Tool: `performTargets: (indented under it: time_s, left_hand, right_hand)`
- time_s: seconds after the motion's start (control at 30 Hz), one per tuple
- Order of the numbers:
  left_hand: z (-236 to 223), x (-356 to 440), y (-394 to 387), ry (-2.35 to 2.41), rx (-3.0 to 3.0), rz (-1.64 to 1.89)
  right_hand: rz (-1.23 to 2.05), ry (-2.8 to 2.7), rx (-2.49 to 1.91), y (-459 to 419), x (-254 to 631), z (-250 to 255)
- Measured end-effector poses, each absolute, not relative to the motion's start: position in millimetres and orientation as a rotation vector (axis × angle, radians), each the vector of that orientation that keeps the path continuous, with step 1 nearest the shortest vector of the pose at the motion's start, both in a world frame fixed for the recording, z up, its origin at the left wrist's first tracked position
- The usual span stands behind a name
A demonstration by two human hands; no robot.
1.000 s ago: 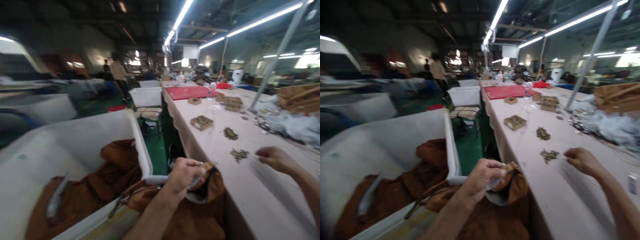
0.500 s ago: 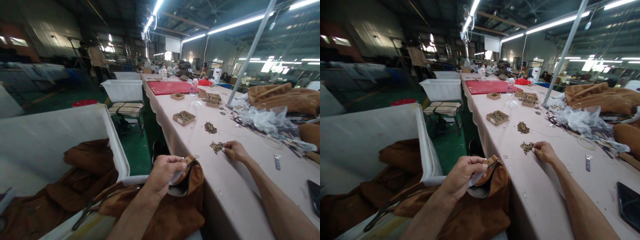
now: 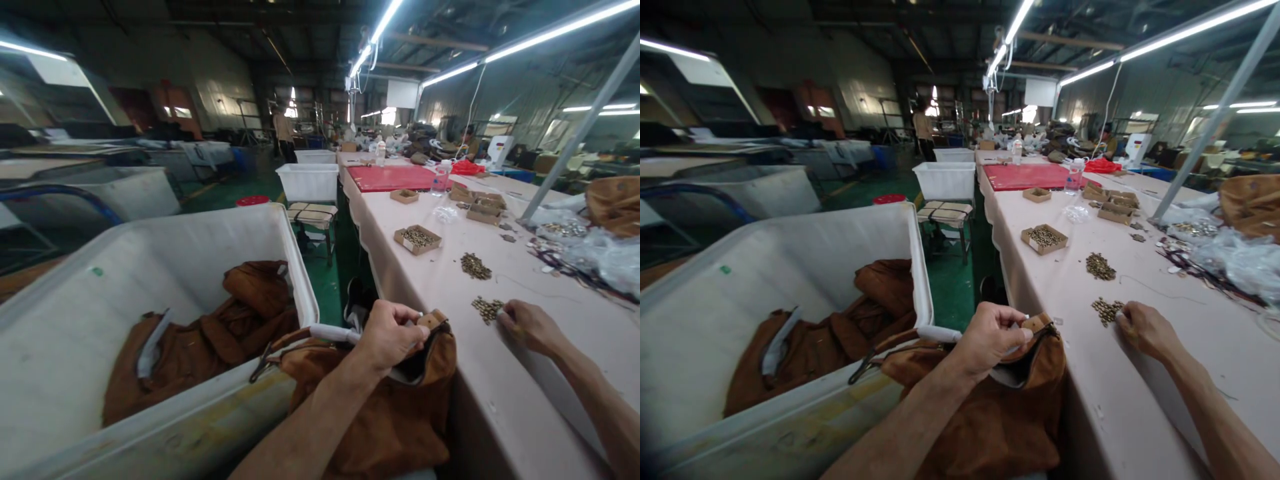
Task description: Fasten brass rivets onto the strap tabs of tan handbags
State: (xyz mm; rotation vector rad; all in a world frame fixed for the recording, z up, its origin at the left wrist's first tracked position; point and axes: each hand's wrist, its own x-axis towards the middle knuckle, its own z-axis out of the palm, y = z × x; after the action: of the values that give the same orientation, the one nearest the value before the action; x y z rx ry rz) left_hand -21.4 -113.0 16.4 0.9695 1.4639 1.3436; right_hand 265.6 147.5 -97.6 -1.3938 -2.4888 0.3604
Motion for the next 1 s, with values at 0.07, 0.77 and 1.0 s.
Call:
performTargets:
  time_s: [0.07, 0.77, 1.0]
  left_hand:
    - [17, -21, -114, 1.532, 1.043, 1.311]
    - [11, -13, -110, 1.758, 1.236, 1.226]
    - [12, -7, -111, 1.766, 1.344, 1.235]
  right_hand:
    - [0.425, -2.507, -1.236, 128, 253, -74]
    - [0.472, -2.600, -0.246, -9, 170, 23]
    - [0.886, -2.484, -0.488, -4, 171, 24]
